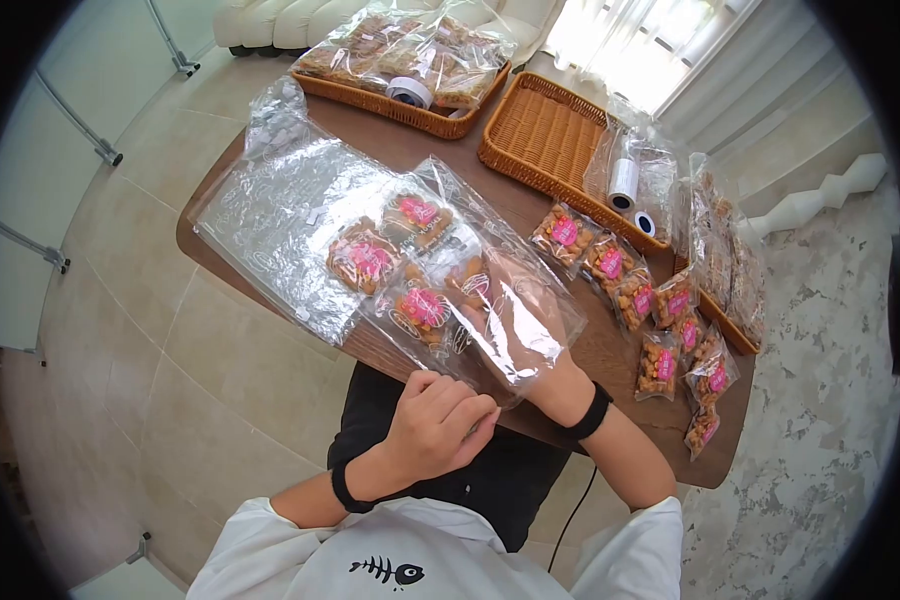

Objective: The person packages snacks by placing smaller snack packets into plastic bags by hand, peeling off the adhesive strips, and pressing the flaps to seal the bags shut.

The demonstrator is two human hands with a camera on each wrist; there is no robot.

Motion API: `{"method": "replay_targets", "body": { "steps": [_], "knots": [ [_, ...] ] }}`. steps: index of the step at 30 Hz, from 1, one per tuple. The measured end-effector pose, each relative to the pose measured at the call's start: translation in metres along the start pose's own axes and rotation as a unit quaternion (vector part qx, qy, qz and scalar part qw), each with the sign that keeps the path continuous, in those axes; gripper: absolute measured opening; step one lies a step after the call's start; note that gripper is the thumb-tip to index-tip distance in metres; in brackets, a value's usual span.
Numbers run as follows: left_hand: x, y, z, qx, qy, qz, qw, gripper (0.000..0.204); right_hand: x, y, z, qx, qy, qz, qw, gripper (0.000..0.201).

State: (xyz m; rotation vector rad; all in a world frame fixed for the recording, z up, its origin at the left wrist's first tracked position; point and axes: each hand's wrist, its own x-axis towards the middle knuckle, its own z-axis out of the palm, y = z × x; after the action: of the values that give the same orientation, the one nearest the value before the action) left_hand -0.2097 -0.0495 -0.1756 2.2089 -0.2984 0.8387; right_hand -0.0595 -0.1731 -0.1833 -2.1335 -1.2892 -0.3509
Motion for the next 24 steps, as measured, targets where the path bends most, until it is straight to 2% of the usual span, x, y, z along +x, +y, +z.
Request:
{"method": "replay_targets", "body": {
  "steps": [1,2,4,5,7,8,11,13,16,19,24],
  "knots": [
    [0.0,0.0,-0.001,0.002,0.001,0.0,1.0,0.029,0.007,0.004,-0.016,-0.051,-0.119,0.013,0.992,0.053],
    [-0.001,0.0,-0.002,0.001,-0.004,0.0,1.0,0.027,0.004,0.015,0.002,0.029,-0.207,0.086,0.974,0.051],
    [0.0,0.0,-0.003,0.001,-0.006,0.0,1.0,0.026,0.021,0.005,-0.006,0.0,-0.259,0.218,0.941,0.052],
    [0.001,0.0,-0.003,0.0,-0.005,0.001,1.0,0.026,0.03,0.001,-0.011,-0.001,-0.26,0.217,0.941,0.052],
    [0.001,0.0,-0.002,-0.002,-0.004,0.001,1.0,0.026,0.043,-0.003,-0.015,-0.113,-0.177,0.122,0.97,0.055],
    [0.002,0.0,-0.001,-0.005,-0.005,0.0,1.0,0.026,0.047,-0.004,-0.013,-0.105,-0.155,0.125,0.974,0.056],
    [0.004,-0.001,0.0,-0.007,-0.008,0.001,1.0,0.024,0.037,0.004,-0.003,-0.053,-0.181,0.167,0.968,0.054],
    [0.004,-0.002,0.001,-0.01,-0.01,0.001,1.0,0.024,0.027,0.014,-0.003,-0.106,-0.163,0.051,0.98,0.053],
    [0.004,-0.003,0.004,-0.002,-0.011,-0.004,1.0,0.027,0.026,0.016,-0.013,-0.051,-0.148,0.009,0.988,0.057],
    [0.005,-0.003,0.005,-0.006,-0.006,-0.004,1.0,0.027,0.027,0.015,-0.017,-0.046,-0.15,-0.025,0.987,0.059],
    [0.006,-0.002,0.007,-0.01,-0.01,-0.001,1.0,0.027,0.018,0.024,-0.009,-0.065,-0.144,-0.014,0.987,0.057]
  ]
}}
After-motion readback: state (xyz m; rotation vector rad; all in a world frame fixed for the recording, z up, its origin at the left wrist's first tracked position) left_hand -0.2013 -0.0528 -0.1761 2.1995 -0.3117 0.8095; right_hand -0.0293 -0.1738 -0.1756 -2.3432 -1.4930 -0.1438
